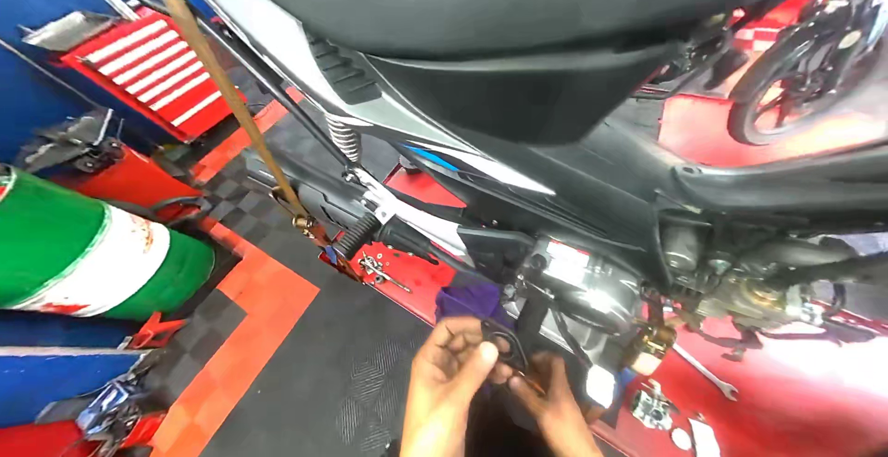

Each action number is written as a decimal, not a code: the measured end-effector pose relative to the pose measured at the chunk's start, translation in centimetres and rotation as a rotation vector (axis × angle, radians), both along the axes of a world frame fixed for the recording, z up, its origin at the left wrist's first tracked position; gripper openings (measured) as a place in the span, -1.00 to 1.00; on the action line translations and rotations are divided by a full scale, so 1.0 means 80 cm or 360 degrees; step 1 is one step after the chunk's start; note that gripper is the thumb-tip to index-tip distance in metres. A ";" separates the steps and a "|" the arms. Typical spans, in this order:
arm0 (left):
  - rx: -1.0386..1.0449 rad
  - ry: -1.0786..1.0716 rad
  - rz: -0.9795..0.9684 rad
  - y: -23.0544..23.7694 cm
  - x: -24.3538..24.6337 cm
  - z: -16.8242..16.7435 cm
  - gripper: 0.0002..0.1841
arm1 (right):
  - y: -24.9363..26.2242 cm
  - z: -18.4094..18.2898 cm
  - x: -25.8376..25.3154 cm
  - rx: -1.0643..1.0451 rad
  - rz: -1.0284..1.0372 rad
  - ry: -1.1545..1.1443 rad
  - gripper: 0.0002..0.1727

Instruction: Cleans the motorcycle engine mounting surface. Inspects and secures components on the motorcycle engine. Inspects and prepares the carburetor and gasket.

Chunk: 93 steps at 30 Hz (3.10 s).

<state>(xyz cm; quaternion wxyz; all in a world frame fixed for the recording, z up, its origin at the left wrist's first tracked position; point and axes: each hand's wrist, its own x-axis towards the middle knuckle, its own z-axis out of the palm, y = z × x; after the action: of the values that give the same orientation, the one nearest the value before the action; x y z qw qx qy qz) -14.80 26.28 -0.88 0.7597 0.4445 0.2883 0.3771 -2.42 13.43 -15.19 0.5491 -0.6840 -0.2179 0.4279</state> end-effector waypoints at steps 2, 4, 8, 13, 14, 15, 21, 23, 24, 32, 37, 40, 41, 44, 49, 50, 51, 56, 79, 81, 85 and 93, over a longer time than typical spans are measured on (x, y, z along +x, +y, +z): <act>0.0058 0.0039 0.0039 0.028 -0.007 0.008 -0.70 | 0.022 -0.007 -0.001 -0.0001 -0.0290 0.0176 -0.30; 0.0107 0.0055 0.0053 0.052 -0.009 0.010 -0.69 | 0.027 0.001 -0.002 -0.0028 -0.0500 0.0403 -0.30; 0.0113 0.0037 0.0012 0.076 -0.009 0.003 -0.66 | 0.028 0.012 -0.028 0.0088 -0.0503 0.1049 -0.38; 0.0122 0.0027 -0.0030 0.090 -0.003 0.001 -0.67 | 0.035 0.017 -0.048 0.0325 -0.0359 0.1374 -0.71; 0.0133 0.0035 -0.0042 0.093 -0.003 0.001 -0.67 | 0.033 0.028 -0.050 0.0272 -0.0370 0.1282 -0.77; 0.0154 0.0043 -0.0066 0.096 -0.002 0.001 -0.68 | 0.027 0.038 -0.052 0.0245 -0.0343 0.1151 -0.80; 0.0315 0.0125 -0.0157 0.104 0.005 0.000 -0.73 | -0.017 0.075 -0.052 0.0003 -0.0185 -0.1075 -0.70; 0.0376 0.0172 -0.0182 0.102 0.008 -0.003 -0.75 | -0.022 0.097 -0.042 -0.0047 -0.0231 -0.1525 -0.60; 0.0401 0.0185 -0.0189 0.100 0.009 -0.004 -0.75 | -0.023 0.108 -0.037 -0.0038 -0.0281 -0.1612 -0.55; 0.0551 0.0180 -0.0299 0.085 0.015 -0.004 -0.78 | 0.011 0.143 -0.024 0.0937 -0.0603 -0.0371 -0.59; 0.0764 0.0293 -0.0334 0.076 0.022 -0.008 -0.82 | 0.039 0.149 -0.014 0.1065 -0.0511 -0.0247 -0.78; 0.0948 0.0348 -0.0408 0.073 0.027 -0.011 -0.86 | 0.060 0.150 -0.013 0.0909 -0.0512 -0.0451 -0.81; 0.0969 0.0355 -0.0432 0.072 0.028 -0.012 -0.87 | 0.065 0.150 -0.014 0.0855 -0.0519 -0.0490 -0.81; 0.0914 0.0381 -0.0502 0.078 0.028 -0.015 -0.88 | 0.072 0.149 -0.013 0.0774 -0.0513 -0.0463 -0.81; 0.0710 0.0338 -0.0476 0.078 0.028 -0.018 -0.87 | 0.072 0.147 -0.028 0.0668 -0.0578 -0.0327 -0.82; 0.0663 0.0318 -0.0454 0.078 0.029 -0.019 -0.86 | 0.071 0.142 -0.032 0.0641 -0.0576 -0.0340 -0.83; 0.0642 0.0307 -0.0441 0.079 0.029 -0.021 -0.85 | 0.070 0.137 -0.036 0.0631 -0.0569 -0.0362 -0.85; 0.0767 0.0360 -0.0517 0.077 0.029 -0.017 -0.88 | 0.074 0.144 -0.023 0.0678 -0.0628 -0.0639 -0.86; 0.0463 0.0169 -0.0441 0.091 0.039 -0.002 -0.85 | 0.084 0.124 -0.049 0.0686 -0.0652 -0.0762 -0.90; 0.0459 0.0162 -0.0400 0.090 0.039 -0.003 -0.86 | 0.077 0.118 -0.052 0.0698 -0.0724 -0.0751 -0.92; 0.0450 0.0177 -0.0314 0.084 0.038 -0.007 -0.87 | 0.083 0.138 -0.039 0.0842 -0.0855 -0.0816 -0.89; 0.0334 0.0188 -0.0463 0.075 0.024 -0.012 -0.84 | 0.090 0.144 -0.025 0.0805 -0.0688 -0.0746 -0.75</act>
<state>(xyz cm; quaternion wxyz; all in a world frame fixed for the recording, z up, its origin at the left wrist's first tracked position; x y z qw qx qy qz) -12.91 32.31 -1.83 0.7375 0.5795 0.2242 0.2644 -4.42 20.60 -3.63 0.7128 -0.6365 -0.2868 0.0678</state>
